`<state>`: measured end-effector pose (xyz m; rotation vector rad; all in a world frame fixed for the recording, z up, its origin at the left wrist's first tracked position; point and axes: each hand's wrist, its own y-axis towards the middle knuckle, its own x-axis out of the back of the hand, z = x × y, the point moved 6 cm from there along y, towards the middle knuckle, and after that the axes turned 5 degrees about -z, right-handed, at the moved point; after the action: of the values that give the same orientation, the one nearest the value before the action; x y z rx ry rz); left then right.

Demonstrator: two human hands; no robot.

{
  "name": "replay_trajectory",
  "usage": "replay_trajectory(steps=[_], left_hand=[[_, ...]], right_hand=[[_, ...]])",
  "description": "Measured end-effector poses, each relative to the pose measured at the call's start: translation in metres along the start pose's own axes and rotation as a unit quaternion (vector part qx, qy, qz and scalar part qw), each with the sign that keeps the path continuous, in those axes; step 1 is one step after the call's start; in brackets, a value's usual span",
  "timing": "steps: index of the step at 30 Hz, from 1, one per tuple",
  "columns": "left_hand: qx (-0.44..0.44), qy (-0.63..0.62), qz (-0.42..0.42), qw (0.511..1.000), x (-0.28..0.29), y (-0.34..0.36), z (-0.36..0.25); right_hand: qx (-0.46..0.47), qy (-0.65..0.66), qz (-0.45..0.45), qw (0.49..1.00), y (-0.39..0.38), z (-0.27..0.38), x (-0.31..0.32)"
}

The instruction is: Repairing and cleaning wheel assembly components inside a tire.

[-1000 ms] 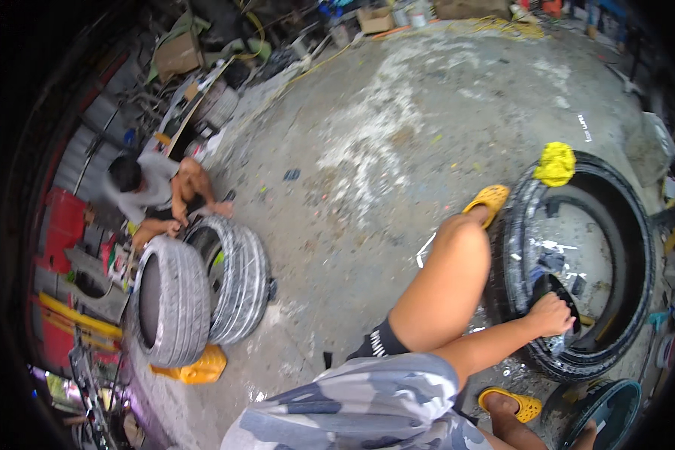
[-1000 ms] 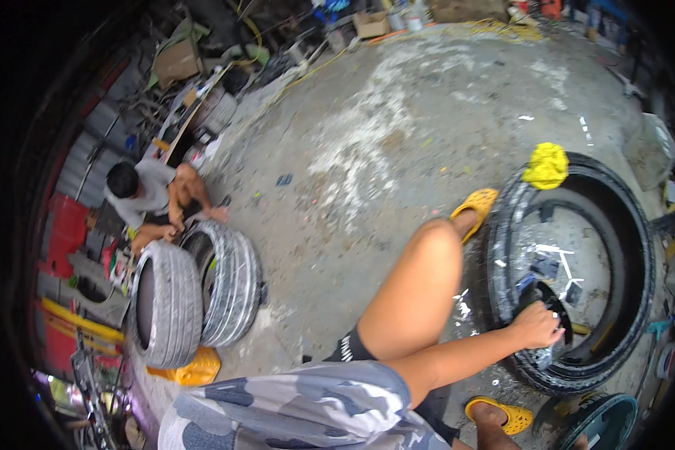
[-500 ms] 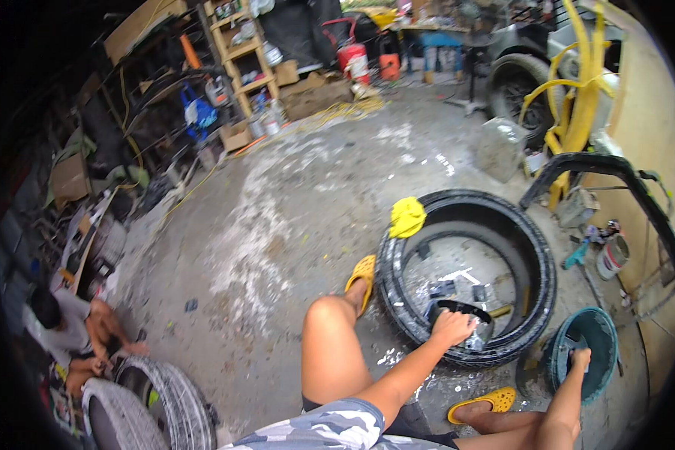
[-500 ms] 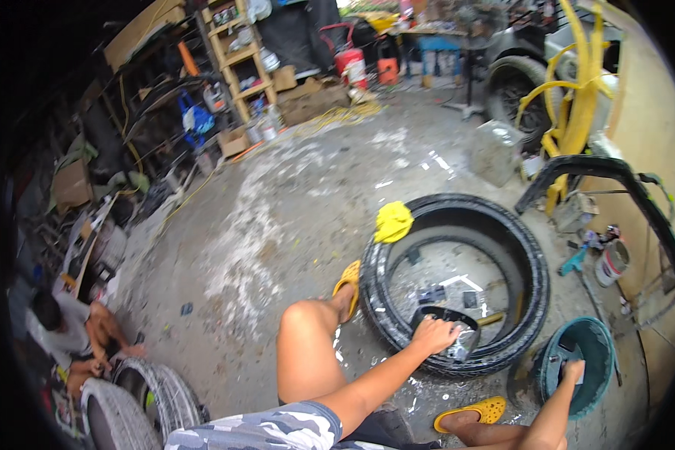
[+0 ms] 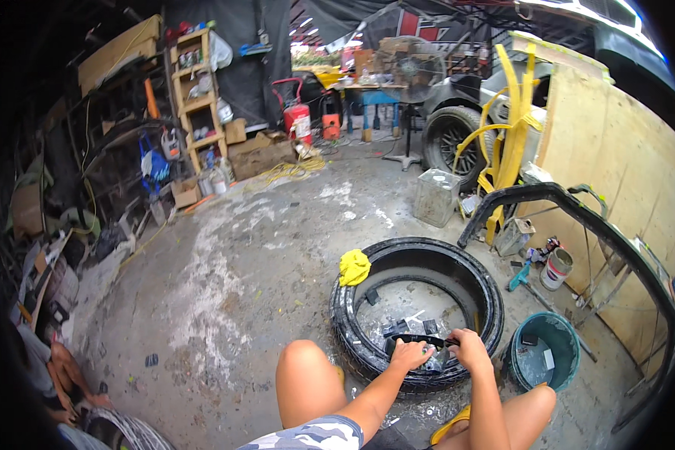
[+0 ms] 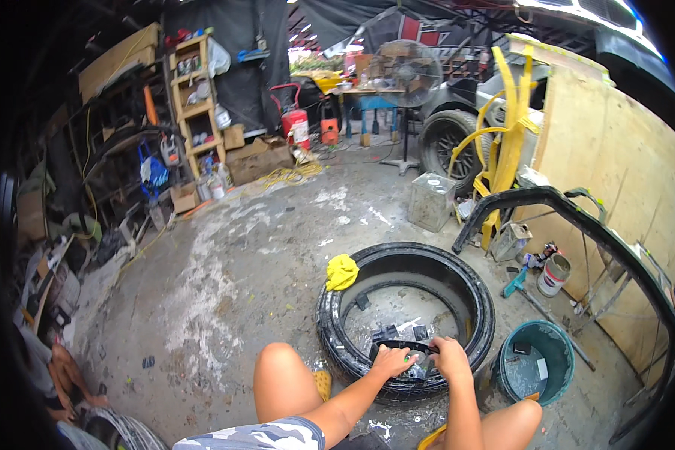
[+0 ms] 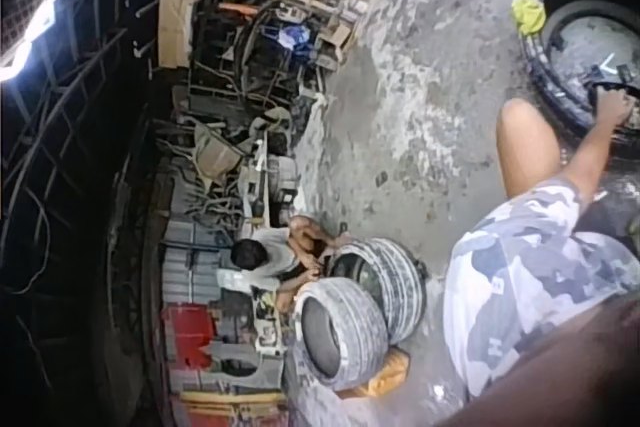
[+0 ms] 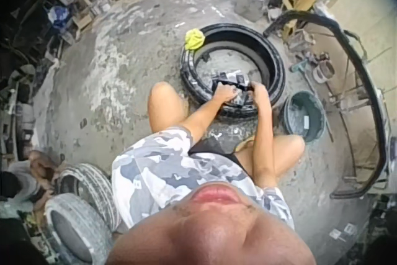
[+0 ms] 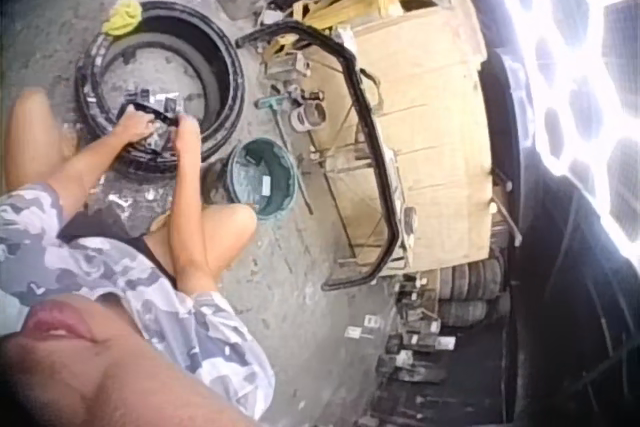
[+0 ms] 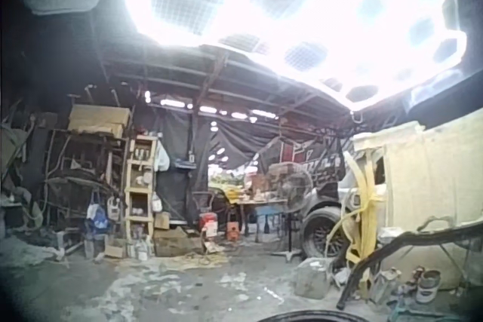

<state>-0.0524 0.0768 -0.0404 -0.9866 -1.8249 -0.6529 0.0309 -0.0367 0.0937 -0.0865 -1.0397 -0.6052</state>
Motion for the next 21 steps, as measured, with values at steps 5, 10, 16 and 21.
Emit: replay_trajectory(steps=[5, 10, 16, 21], left_hand=[[-0.026, -0.046, -0.061, 0.997, 0.006, 0.001, -0.004], [-0.014, -0.077, -0.073, 0.994, 0.009, 0.009, -0.014], [0.018, -0.114, -0.071, 0.991, -0.011, 0.008, -0.002], [0.023, -0.091, -0.121, 0.988, -0.014, 0.002, -0.002]], right_hand=[[0.063, -0.02, 0.043, 0.997, 0.013, 0.021, -0.018], [0.081, 0.025, 0.027, 0.996, 0.066, -0.042, 0.034], [-0.067, 0.13, 0.018, 0.989, 0.12, -0.345, 0.122], [-0.371, 0.101, -0.053, 0.922, 0.056, -0.428, 0.093]])
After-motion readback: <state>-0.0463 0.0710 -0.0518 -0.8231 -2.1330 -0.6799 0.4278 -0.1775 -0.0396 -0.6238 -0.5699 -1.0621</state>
